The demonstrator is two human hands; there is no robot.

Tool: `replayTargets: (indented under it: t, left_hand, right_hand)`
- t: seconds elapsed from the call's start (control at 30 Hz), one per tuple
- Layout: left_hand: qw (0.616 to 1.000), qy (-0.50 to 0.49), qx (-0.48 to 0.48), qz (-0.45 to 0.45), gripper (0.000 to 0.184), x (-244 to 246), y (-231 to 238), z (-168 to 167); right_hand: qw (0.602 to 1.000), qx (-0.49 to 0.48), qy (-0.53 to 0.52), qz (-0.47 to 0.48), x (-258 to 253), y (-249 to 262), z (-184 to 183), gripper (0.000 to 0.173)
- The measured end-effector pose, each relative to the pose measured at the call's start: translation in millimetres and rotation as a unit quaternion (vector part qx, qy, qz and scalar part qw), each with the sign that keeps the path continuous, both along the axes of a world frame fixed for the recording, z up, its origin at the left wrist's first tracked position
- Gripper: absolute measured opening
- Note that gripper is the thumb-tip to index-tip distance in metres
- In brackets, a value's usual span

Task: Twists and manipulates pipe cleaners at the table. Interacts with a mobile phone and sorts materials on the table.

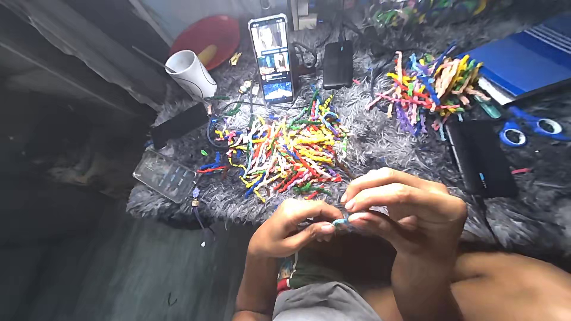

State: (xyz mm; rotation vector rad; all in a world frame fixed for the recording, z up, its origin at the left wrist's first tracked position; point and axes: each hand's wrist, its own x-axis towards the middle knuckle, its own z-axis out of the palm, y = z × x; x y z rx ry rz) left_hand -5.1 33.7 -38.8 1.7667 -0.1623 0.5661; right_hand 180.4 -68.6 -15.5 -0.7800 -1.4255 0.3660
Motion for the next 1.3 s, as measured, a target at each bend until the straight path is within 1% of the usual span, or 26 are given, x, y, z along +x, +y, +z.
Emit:
replayTargets:
  t: [0.03,0.1,0.27,0.33,0.5,0.7,0.8,0.87,0.97,1.03,1.07,1.1,1.13,1.2,1.23,1.3]
  left_hand:
    - [1.000,-0.001,-0.001,-0.001,0.025,-1,0,1]
    - [1.000,-0.002,-0.009,-0.012,0.025,-2,1,1]
    - [0.996,-0.027,-0.061,-0.062,0.027,-2,-2,1]
    - [0.992,-0.039,-0.087,-0.082,0.029,-1,-4,1]
    - [0.994,-0.039,-0.068,-0.079,0.019,2,-8,0]
    - [0.991,-0.080,-0.100,-0.045,0.023,7,-14,-2]
    - [0.991,-0.101,-0.086,-0.012,0.023,13,-19,-4]
    - [0.989,-0.114,-0.090,0.002,0.023,20,-30,-6]
    - [0.981,-0.127,-0.143,-0.015,0.025,27,-45,-11]
    - [0.967,-0.125,-0.210,-0.068,0.026,28,-49,-16]
    - [0.951,-0.120,-0.259,-0.116,0.027,28,-51,-19]
    - [0.927,-0.110,-0.313,-0.173,0.028,29,-52,-22]
    - [0.893,-0.100,-0.371,-0.234,0.029,30,-52,-26]
    - [0.836,-0.088,-0.441,-0.313,0.029,33,-54,-37]
    - [0.825,-0.083,-0.453,-0.327,0.029,34,-54,-42]
    - [0.830,-0.071,-0.455,-0.314,0.028,34,-52,-40]
  right_hand:
    - [1.000,0.001,-0.007,-0.008,-1,0,0,0.016]
    - [1.000,-0.001,-0.007,0.012,0,-1,0,0.018]
    - [0.984,-0.003,0.033,0.174,6,1,-2,0.016]
    - [0.979,0.011,0.049,0.196,4,3,-4,0.015]
    - [0.990,0.016,0.048,0.129,-2,3,-1,0.013]
    - [0.993,0.023,0.093,0.071,-8,-9,4,0.013]
    - [0.985,0.031,0.160,0.060,-19,-11,3,0.015]
    - [0.976,0.041,0.202,0.069,-22,-11,1,0.016]
    - [0.966,0.048,0.236,0.093,-24,-13,1,0.019]
    - [0.955,0.057,0.260,0.128,-28,-12,-1,0.019]
    - [0.949,0.064,0.271,0.150,-29,-11,-2,0.020]
    - [0.944,0.069,0.273,0.170,-31,-9,-2,0.020]
    - [0.940,0.073,0.273,0.189,-32,-8,-2,0.020]
    - [0.933,0.076,0.277,0.219,-32,-5,-3,0.019]
    - [0.933,0.080,0.270,0.225,-31,-4,-2,0.019]
    - [0.937,0.071,0.255,0.226,-24,-3,-1,0.018]
